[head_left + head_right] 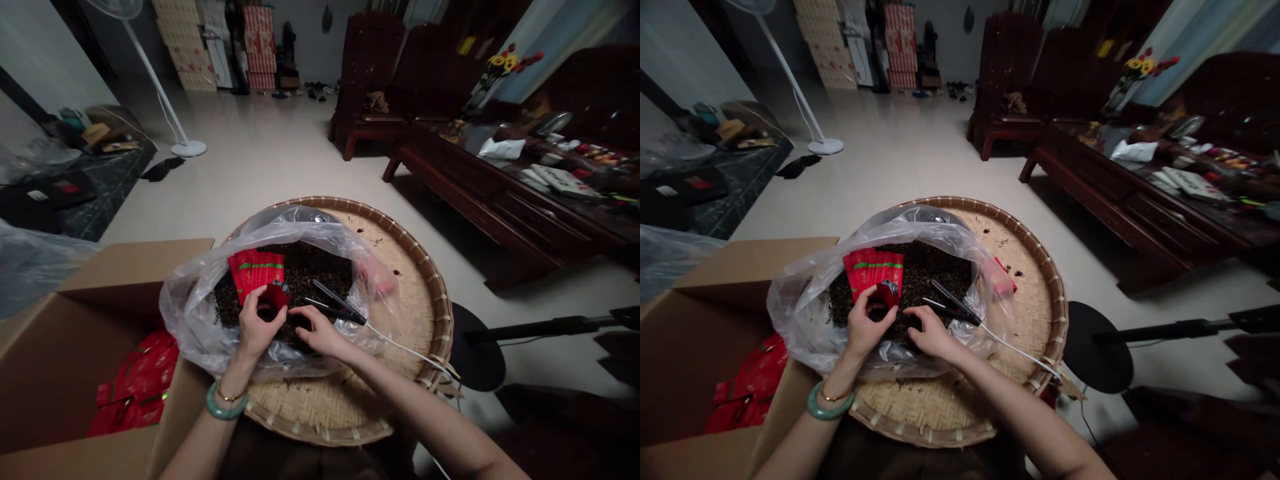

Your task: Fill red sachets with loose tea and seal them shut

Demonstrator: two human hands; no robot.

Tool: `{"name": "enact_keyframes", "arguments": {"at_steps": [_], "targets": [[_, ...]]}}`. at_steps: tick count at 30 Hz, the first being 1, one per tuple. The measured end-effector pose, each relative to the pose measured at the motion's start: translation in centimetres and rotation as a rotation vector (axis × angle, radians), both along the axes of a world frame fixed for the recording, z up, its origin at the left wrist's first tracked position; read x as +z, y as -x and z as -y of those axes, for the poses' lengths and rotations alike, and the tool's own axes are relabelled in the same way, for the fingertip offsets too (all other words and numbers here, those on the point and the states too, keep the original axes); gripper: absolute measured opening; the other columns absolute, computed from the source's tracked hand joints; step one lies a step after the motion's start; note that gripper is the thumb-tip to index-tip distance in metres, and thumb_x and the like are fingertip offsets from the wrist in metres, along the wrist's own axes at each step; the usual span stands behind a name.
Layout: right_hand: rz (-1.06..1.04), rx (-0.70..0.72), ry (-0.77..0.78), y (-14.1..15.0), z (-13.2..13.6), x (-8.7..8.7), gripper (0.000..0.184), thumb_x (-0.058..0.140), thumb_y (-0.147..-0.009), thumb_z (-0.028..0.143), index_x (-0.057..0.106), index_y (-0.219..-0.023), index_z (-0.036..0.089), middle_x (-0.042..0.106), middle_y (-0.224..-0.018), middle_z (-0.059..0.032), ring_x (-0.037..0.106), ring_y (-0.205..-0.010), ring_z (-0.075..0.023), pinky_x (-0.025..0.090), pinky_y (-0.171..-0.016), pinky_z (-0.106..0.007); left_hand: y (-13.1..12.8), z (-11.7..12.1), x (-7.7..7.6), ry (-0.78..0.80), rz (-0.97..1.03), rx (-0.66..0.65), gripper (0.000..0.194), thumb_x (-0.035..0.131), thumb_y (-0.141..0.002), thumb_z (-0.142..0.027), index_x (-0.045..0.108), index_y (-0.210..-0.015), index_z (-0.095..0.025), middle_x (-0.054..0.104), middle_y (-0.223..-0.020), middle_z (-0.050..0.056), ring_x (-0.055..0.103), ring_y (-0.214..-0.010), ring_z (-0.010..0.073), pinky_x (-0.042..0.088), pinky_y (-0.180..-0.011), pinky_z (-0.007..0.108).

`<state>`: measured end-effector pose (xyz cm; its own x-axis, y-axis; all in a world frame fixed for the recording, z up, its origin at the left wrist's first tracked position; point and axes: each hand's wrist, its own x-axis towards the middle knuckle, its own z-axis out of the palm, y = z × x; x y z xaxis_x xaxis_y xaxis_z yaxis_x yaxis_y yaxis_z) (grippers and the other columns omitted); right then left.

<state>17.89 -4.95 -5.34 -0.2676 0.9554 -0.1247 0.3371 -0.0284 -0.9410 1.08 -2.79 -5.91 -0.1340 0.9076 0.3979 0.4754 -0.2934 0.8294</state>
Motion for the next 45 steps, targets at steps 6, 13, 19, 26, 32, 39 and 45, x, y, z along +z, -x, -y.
{"name": "enact_keyframes", "arguments": {"at_steps": [6, 13, 19, 26, 32, 39, 45], "targets": [[0.458, 0.314, -0.269, 0.3, 0.6, 0.8, 0.059, 0.073, -0.071, 0.017, 0.053, -0.126, 0.021, 0.05, -0.119, -0.0109, 0.046, -0.11, -0.0264, 0.041, -0.097, -0.042, 0.0, 0.0, -0.1, -0.015, -0.008, 0.007, 0.049, 0.071, -0.07, -0.033, 0.053, -0.113, -0.016, 0.061, -0.101, 0.009, 0.064, -0.078, 0.0177, 0.057, -0.067, 0.029], [0.456, 0.313, -0.285, 0.7, -0.6, -0.1, 0.037, 0.072, -0.074, 0.021, 0.064, -0.11, 0.02, 0.052, -0.099, -0.007, 0.05, -0.092, -0.022, 0.044, -0.084, -0.036, 0.1, 0.0, -0.1, -0.018, -0.026, -0.003, 0.049, 0.07, -0.071, -0.032, 0.053, -0.113, -0.016, 0.061, -0.101, 0.008, 0.063, -0.08, 0.018, 0.057, -0.068, 0.03], [0.292, 0.243, -0.303, 1.0, -0.3, -0.9, 0.035, 0.066, -0.074, 0.012, 0.065, -0.107, 0.024, 0.051, -0.096, -0.0061, 0.048, -0.092, -0.0232, 0.041, -0.085, -0.036, 0.1, 0.0, -0.3, -0.012, -0.039, 0.004, 0.049, 0.07, -0.071, -0.032, 0.053, -0.113, -0.016, 0.061, -0.101, 0.009, 0.063, -0.079, 0.0178, 0.057, -0.069, 0.03], [0.303, 0.23, -0.278, 1.6, -0.5, -0.4, 0.042, 0.061, -0.065, 0.001, 0.065, -0.1, 0.025, 0.051, -0.097, -0.0045, 0.048, -0.088, -0.0208, 0.041, -0.082, -0.031, 0.1, 0.0, -0.1, -0.021, -0.045, 0.013, 0.048, 0.07, -0.071, -0.033, 0.053, -0.113, -0.016, 0.06, -0.102, 0.009, 0.063, -0.079, 0.0176, 0.057, -0.068, 0.029], [0.409, 0.258, -0.256, 0.2, -1.0, 0.5, 0.027, 0.057, -0.071, 0.007, 0.064, -0.095, 0.018, 0.05, -0.095, -0.0048, 0.051, -0.083, -0.0172, 0.043, -0.076, -0.028, 0.0, 0.0, -0.1, -0.017, -0.039, 0.009, 0.049, 0.07, -0.07, -0.033, 0.053, -0.112, -0.016, 0.061, -0.1, 0.008, 0.063, -0.075, 0.0169, 0.057, -0.066, 0.029], [0.352, 0.27, -0.289, 1.2, -0.6, 0.1, 0.034, 0.058, -0.067, 0.001, 0.066, -0.093, 0.021, 0.053, -0.1, -0.0061, 0.05, -0.094, -0.0216, 0.042, -0.083, -0.033, 0.1, 0.0, -0.2, -0.031, -0.033, 0.022, 0.048, 0.07, -0.07, -0.032, 0.053, -0.112, -0.016, 0.061, -0.1, 0.008, 0.063, -0.079, 0.018, 0.057, -0.066, 0.029], [-0.15, -0.053, 0.043, 0.0, -1.4, 0.9, 0.016, 0.062, -0.066, 0.006, 0.062, -0.074, 0.02, 0.058, -0.079, 0.0003, 0.056, -0.075, -0.0156, 0.048, -0.072, -0.029, 0.0, 0.1, 0.1, -0.018, -0.014, 0.021, 0.048, 0.07, -0.07, -0.032, 0.053, -0.112, -0.016, 0.061, -0.1, 0.008, 0.063, -0.074, 0.0165, 0.056, -0.066, 0.029]]}}
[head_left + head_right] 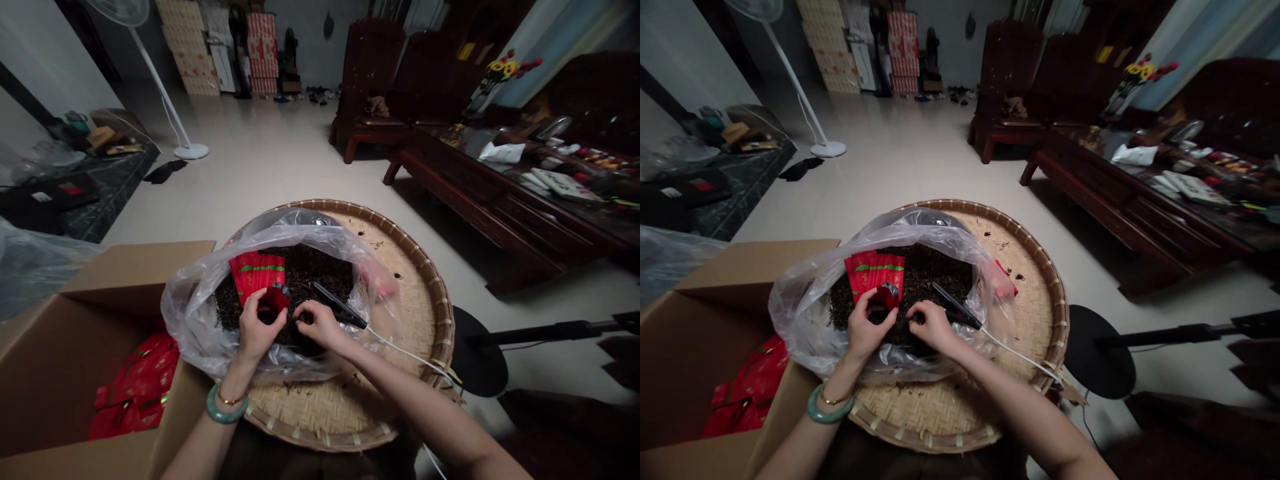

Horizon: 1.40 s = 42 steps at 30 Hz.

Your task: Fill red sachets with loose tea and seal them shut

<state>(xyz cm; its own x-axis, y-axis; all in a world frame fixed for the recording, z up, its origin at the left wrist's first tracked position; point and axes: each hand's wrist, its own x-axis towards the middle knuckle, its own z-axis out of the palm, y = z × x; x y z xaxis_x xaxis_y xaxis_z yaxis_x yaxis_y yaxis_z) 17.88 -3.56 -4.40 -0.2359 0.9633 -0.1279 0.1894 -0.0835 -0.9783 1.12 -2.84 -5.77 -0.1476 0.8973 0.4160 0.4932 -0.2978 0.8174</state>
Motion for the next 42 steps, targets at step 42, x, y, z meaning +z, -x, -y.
{"name": "enact_keyframes", "arguments": {"at_steps": [42], "targets": [[0.172, 0.007, 0.07, -0.7, 1.0, 0.4, 0.012, 0.066, -0.072, 0.01, 0.062, -0.081, 0.017, 0.061, -0.076, 0.0009, 0.06, -0.069, -0.0134, 0.048, -0.064, -0.024, -0.1, 0.0, -0.1, 0.031, -0.018, -0.102, 0.049, 0.069, -0.072, -0.032, 0.051, -0.115, -0.016, 0.06, -0.104, 0.009, 0.063, -0.085, 0.0186, 0.059, -0.07, 0.031]]}}
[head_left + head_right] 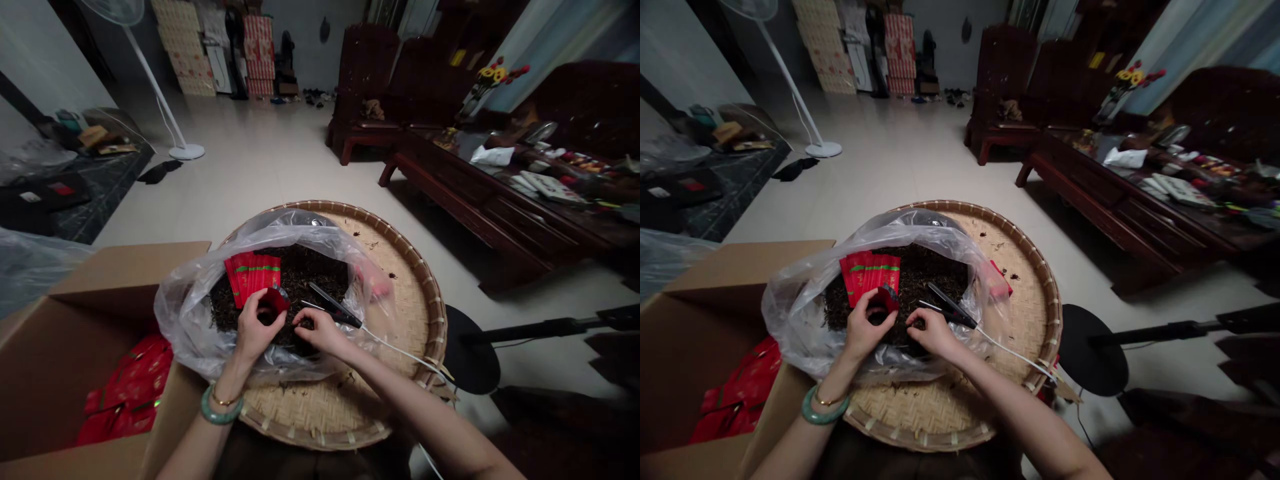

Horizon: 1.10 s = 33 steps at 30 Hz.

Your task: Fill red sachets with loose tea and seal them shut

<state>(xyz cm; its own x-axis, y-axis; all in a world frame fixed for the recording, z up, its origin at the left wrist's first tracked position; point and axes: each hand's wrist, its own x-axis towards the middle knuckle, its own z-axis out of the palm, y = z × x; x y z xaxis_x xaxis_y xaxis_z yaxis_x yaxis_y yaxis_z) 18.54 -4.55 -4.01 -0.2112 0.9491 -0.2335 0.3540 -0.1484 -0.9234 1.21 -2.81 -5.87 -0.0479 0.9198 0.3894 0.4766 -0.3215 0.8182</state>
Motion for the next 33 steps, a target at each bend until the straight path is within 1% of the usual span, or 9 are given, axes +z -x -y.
{"name": "enact_keyframes", "arguments": {"at_steps": [3, 6, 9, 12, 15, 19, 24, 28, 33], "targets": [[0.37, 0.251, -0.233, -0.1, -0.5, -0.2, 0.023, 0.074, -0.068, 0.013, 0.064, -0.089, 0.017, 0.062, -0.092, -0.0049, 0.06, -0.088, -0.0196, 0.047, -0.079, -0.031, 0.0, 0.0, -0.1, -0.011, 0.002, 0.006, 0.049, 0.069, -0.072, -0.031, 0.052, -0.115, -0.016, 0.06, -0.104, 0.008, 0.062, -0.085, 0.0184, 0.059, -0.069, 0.03], [0.589, 0.387, -0.218, 0.0, -0.5, 0.3, 0.032, 0.076, -0.07, 0.023, 0.062, -0.097, 0.014, 0.06, -0.102, -0.0112, 0.062, -0.09, -0.0235, 0.048, -0.077, -0.032, 0.0, -0.1, -0.2, -0.022, 0.003, 0.016, 0.048, 0.069, -0.072, -0.031, 0.052, -0.114, -0.016, 0.059, -0.104, 0.009, 0.063, -0.085, 0.0187, 0.059, -0.069, 0.029], [0.722, 0.392, -0.149, 0.2, -0.1, 0.9, 0.041, 0.075, -0.071, 0.029, 0.058, -0.104, 0.011, 0.061, -0.103, -0.0149, 0.064, -0.088, -0.0271, 0.048, -0.074, -0.034, 0.0, 0.0, -0.1, -0.018, 0.0, 0.01, 0.048, 0.069, -0.072, -0.031, 0.052, -0.114, -0.016, 0.059, -0.103, 0.008, 0.063, -0.086, 0.0189, 0.059, -0.069, 0.03], [0.731, 0.395, -0.127, 0.7, 0.5, 1.1, 0.039, 0.071, -0.075, 0.027, 0.056, -0.106, 0.011, 0.063, -0.103, -0.0156, 0.065, -0.089, -0.028, 0.049, -0.074, -0.034, -0.1, 0.0, -0.1, -0.032, 0.008, 0.007, 0.048, 0.069, -0.072, -0.031, 0.053, -0.114, -0.016, 0.06, -0.103, 0.008, 0.062, -0.087, 0.0193, 0.059, -0.069, 0.029], [0.623, 0.404, -0.165, 1.6, 0.6, 0.9, 0.034, 0.064, -0.077, 0.017, 0.055, -0.109, 0.011, 0.064, -0.103, -0.0145, 0.064, -0.095, -0.0269, 0.049, -0.079, -0.034, 0.0, -0.1, -0.1, -0.041, 0.017, 0.019, 0.047, 0.069, -0.072, -0.03, 0.053, -0.114, -0.016, 0.06, -0.104, 0.009, 0.063, -0.087, 0.0193, 0.059, -0.069, 0.029], [0.518, 0.417, -0.255, 2.9, 0.2, 0.7, 0.048, 0.063, -0.077, 0.015, 0.049, -0.123, 0.011, 0.061, -0.113, -0.0151, 0.061, -0.102, -0.0261, 0.049, -0.085, -0.035, 0.1, -0.1, -0.4, -0.058, 0.016, 0.053, 0.047, 0.07, -0.072, -0.031, 0.053, -0.113, -0.015, 0.06, -0.104, 0.009, 0.063, -0.086, 0.0192, 0.059, -0.069, 0.03], [0.64, 0.516, -0.255, 4.0, -0.3, 0.8, 0.049, 0.065, -0.078, 0.02, 0.052, -0.124, 0.008, 0.054, -0.12, -0.0204, 0.064, -0.095, -0.0282, 0.051, -0.084, -0.037, 0.3, -0.2, -0.5, -0.062, 0.019, 0.078, 0.047, 0.07, -0.071, -0.031, 0.053, -0.113, -0.016, 0.059, -0.104, 0.009, 0.064, -0.084, 0.0189, 0.059, -0.067, 0.03], [0.721, 0.488, -0.25, 4.8, -0.2, 1.0, 0.05, 0.061, -0.081, 0.019, 0.049, -0.128, 0.008, 0.054, -0.118, -0.0201, 0.065, -0.091, -0.027, 0.052, -0.081, -0.037, 0.3, -0.3, -0.3, -0.071, 0.025, 0.086, 0.047, 0.07, -0.071, -0.03, 0.054, -0.112, -0.015, 0.06, -0.103, 0.009, 0.063, -0.083, 0.0188, 0.058, -0.068, 0.03], [0.702, 0.459, -0.253, 4.9, -0.1, 0.9, 0.047, 0.06, -0.078, 0.017, 0.053, -0.123, 0.009, 0.054, -0.116, -0.0183, 0.064, -0.087, -0.0249, 0.051, -0.078, -0.034, 0.3, -0.3, -0.3, -0.076, 0.032, 0.099, 0.047, 0.07, -0.07, -0.029, 0.054, -0.112, -0.016, 0.06, -0.102, 0.008, 0.064, -0.084, 0.0189, 0.058, -0.068, 0.029]]}}
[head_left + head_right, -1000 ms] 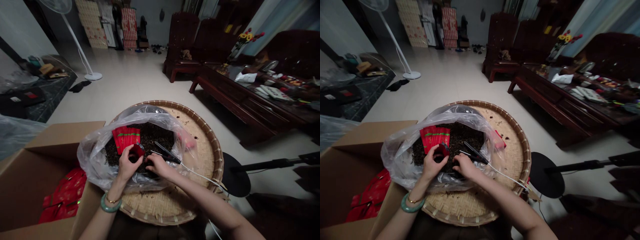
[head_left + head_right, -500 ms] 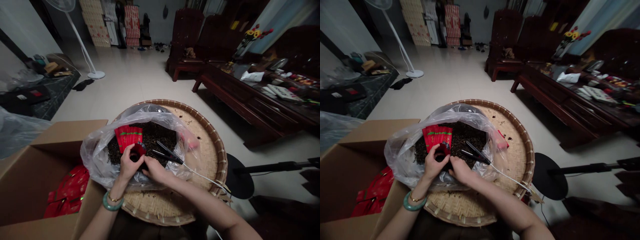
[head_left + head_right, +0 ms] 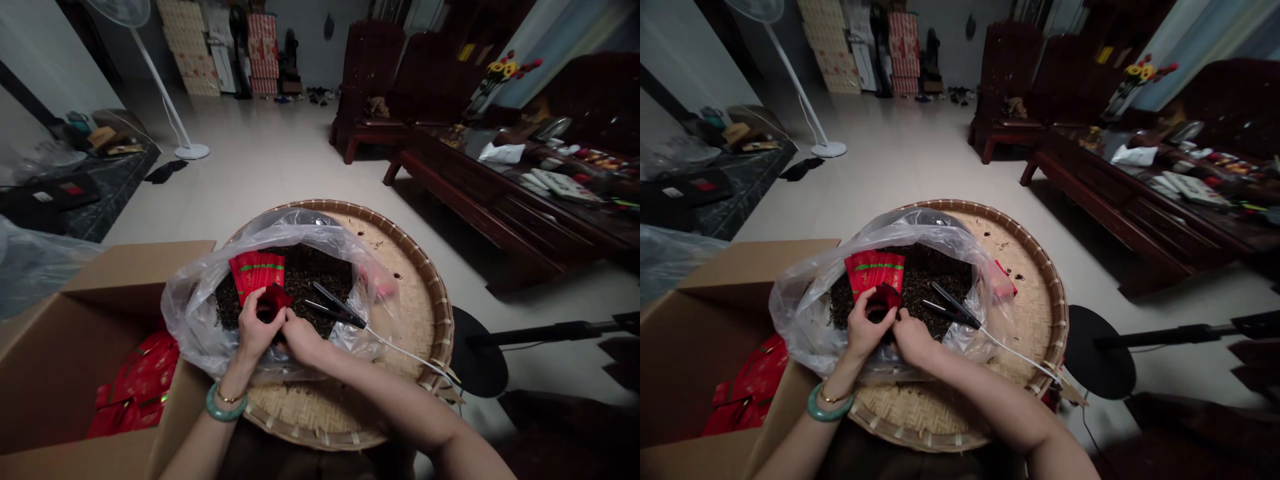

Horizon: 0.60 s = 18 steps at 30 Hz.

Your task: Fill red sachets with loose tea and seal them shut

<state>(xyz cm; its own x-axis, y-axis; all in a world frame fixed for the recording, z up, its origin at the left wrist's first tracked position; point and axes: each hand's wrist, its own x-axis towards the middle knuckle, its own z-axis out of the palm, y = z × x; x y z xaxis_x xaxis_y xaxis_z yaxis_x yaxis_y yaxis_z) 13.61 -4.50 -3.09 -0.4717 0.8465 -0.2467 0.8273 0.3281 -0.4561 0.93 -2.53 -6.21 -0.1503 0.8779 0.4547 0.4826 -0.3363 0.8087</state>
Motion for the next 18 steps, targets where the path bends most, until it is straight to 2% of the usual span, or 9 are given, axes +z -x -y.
{"name": "enact_keyframes", "arguments": {"at_steps": [3, 6, 8, 12, 15, 18], "targets": [[-0.108, -0.013, -0.018, -0.8, -0.3, -0.7, 0.042, 0.059, -0.075, 0.015, 0.058, -0.116, 0.013, 0.056, -0.11, -0.013, 0.062, -0.084, -0.0205, 0.05, -0.075, -0.03, 0.0, 0.0, 0.0, 0.0, 0.013, 0.003, 0.047, 0.07, -0.07, -0.03, 0.054, -0.112, -0.016, 0.06, -0.102, 0.008, 0.064, -0.083, 0.0188, 0.058, -0.067, 0.029], [-0.292, -0.089, -0.026, -2.2, -0.8, -1.5, 0.022, 0.062, -0.069, 0.014, 0.064, -0.091, 0.016, 0.057, -0.09, -0.0048, 0.059, -0.077, -0.0158, 0.048, -0.069, -0.026, 0.0, 0.0, 0.0, 0.004, 0.029, 0.0, 0.047, 0.07, -0.07, -0.031, 0.053, -0.112, -0.015, 0.06, -0.101, 0.008, 0.063, -0.082, 0.0181, 0.058, -0.066, 0.028], [-0.438, -0.195, 0.043, -3.2, -1.1, -1.8, 0.014, 0.063, -0.065, 0.012, 0.061, -0.079, 0.016, 0.055, -0.077, 0.0001, 0.056, -0.066, -0.0122, 0.046, -0.06, -0.023, -0.1, 0.0, 0.1, 0.008, 0.04, 0.001, 0.048, 0.07, -0.07, -0.031, 0.053, -0.112, -0.015, 0.06, -0.101, 0.009, 0.062, -0.081, 0.0174, 0.058, -0.066, 0.028], [-0.822, -0.476, 0.474, -4.7, -1.5, -1.7, 0.015, 0.061, -0.063, 0.017, 0.052, -0.075, 0.018, 0.05, -0.057, 0.008, 0.048, -0.042, -0.0072, 0.038, -0.039, -0.017, -0.1, 0.1, 0.1, 0.023, 0.048, 0.005, 0.048, 0.07, -0.071, -0.032, 0.052, -0.112, -0.015, 0.06, -0.101, 0.008, 0.062, -0.074, 0.0151, 0.057, -0.065, 0.028], [-1.183, -0.625, 0.729, -5.5, -1.5, -1.1, 0.019, 0.062, -0.062, 0.02, 0.049, -0.076, 0.019, 0.051, -0.056, 0.0086, 0.051, -0.043, -0.007, 0.035, -0.035, -0.013, -0.1, 0.1, 0.1, 0.031, 0.048, 0.009, 0.048, 0.07, -0.071, -0.033, 0.052, -0.112, -0.015, 0.061, -0.1, 0.008, 0.062, -0.073, 0.0148, 0.057, -0.065, 0.028], [-1.491, -0.683, 0.952, -6.1, -1.5, -0.3, 0.022, 0.06, -0.063, 0.017, 0.051, -0.083, 0.018, 0.058, -0.066, 0.0044, 0.059, -0.052, -0.008, 0.038, -0.038, -0.011, -0.2, 0.2, 0.1, 0.038, 0.049, 0.012, 0.048, 0.07, -0.071, -0.033, 0.052, -0.112, -0.016, 0.061, -0.101, 0.008, 0.063, -0.074, 0.0156, 0.058, -0.065, 0.028]]}}
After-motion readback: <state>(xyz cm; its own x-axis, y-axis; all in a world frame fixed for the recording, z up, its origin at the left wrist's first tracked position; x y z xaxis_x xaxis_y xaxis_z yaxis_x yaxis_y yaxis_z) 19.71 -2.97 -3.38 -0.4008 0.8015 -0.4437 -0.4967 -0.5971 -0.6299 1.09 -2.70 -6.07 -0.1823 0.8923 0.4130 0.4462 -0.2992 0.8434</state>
